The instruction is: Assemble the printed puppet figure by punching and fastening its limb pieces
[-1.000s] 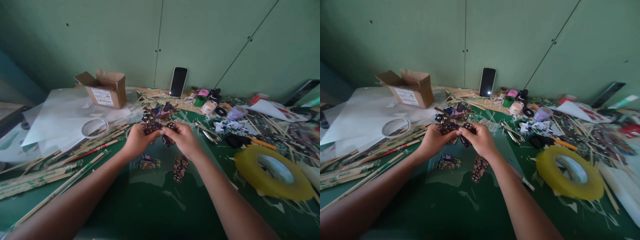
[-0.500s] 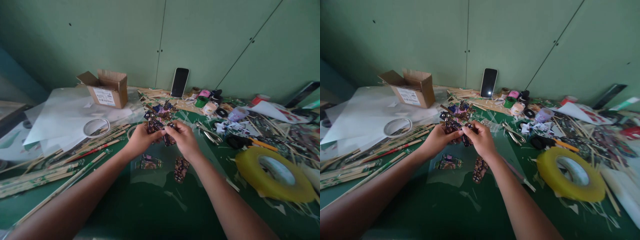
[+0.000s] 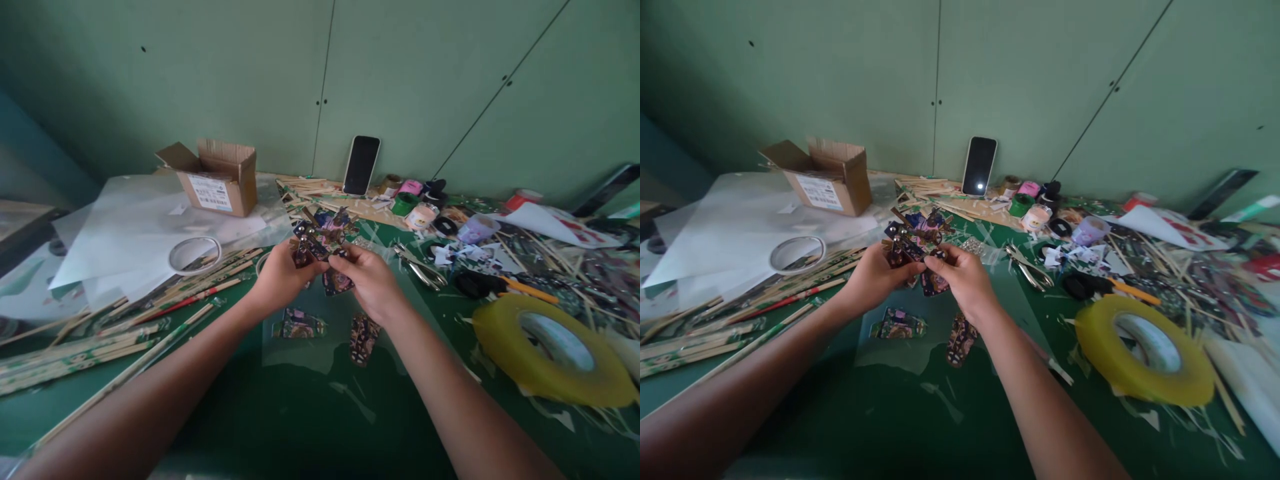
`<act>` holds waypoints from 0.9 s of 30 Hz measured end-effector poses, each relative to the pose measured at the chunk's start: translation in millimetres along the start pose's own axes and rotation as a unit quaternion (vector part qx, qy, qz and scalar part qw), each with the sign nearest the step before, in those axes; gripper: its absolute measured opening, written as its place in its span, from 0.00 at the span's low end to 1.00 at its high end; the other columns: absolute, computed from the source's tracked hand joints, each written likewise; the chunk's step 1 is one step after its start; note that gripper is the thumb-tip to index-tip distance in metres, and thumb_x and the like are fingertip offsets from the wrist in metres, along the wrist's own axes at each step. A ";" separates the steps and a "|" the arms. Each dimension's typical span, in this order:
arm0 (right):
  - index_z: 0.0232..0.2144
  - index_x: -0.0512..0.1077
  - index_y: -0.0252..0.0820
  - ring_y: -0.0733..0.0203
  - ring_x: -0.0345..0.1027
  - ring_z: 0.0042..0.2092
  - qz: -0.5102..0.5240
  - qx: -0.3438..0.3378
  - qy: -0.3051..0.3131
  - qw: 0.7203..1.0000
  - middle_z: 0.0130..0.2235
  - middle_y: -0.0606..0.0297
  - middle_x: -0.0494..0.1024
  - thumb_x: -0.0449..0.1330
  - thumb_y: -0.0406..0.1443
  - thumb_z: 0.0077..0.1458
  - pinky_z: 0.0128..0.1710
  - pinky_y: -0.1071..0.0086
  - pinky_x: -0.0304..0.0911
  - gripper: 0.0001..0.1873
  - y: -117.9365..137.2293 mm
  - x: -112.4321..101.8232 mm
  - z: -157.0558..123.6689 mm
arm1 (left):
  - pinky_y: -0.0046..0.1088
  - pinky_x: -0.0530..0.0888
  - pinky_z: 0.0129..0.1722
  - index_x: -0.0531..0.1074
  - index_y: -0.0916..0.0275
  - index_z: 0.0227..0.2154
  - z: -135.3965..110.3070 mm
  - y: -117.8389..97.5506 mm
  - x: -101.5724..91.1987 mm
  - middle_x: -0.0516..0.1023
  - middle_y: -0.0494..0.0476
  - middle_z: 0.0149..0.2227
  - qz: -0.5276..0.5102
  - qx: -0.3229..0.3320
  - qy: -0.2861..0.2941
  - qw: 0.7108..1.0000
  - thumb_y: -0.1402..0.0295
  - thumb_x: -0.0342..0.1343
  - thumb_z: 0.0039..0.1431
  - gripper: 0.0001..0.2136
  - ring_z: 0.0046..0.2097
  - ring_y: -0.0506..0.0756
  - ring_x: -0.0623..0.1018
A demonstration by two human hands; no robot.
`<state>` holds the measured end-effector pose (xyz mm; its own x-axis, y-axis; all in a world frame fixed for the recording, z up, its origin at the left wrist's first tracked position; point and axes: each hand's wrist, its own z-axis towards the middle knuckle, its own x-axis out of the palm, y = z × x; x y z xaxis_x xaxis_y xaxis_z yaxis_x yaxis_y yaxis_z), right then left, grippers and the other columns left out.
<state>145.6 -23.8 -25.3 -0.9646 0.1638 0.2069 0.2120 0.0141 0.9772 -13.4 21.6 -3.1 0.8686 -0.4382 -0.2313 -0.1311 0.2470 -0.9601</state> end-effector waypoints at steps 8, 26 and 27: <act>0.27 0.74 0.45 0.62 0.63 0.31 -0.051 -0.023 0.001 0.998 0.28 0.68 0.73 0.71 0.52 0.41 0.34 0.66 0.59 0.20 -8.7 -4.0 4.1 | 0.27 0.63 0.22 0.65 0.61 0.24 2.8 4.1 -2.1 0.68 0.48 0.19 0.036 0.004 0.003 0.999 0.65 0.64 0.49 0.12 0.22 0.49 0.67; 0.19 0.59 0.46 0.65 0.49 0.24 -0.216 -0.113 0.028 0.969 0.21 0.73 0.55 0.61 0.56 0.51 0.25 0.68 0.47 0.27 -0.2 -7.1 -0.3 | 0.25 0.64 0.22 0.67 0.62 0.21 4.1 -2.5 -9.6 0.68 0.48 0.18 -0.027 -0.054 0.063 0.996 0.62 0.67 0.48 0.14 0.22 0.48 0.67; 0.18 0.58 0.46 0.65 0.49 0.24 -0.220 -0.110 0.019 0.969 0.20 0.73 0.54 0.62 0.57 0.51 0.25 0.68 0.46 0.27 -0.2 -6.4 -0.4 | 0.25 0.66 0.23 0.68 0.62 0.23 4.8 -1.1 -9.2 0.68 0.48 0.19 -0.036 -0.053 0.049 0.997 0.61 0.66 0.49 0.13 0.22 0.48 0.67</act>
<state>151.7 -25.3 -26.8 -0.9598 0.1528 -0.2356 -0.2567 -0.1368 0.9568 -19.0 29.5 0.9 0.8272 -0.5355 -0.1700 -0.1240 0.1210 -0.9849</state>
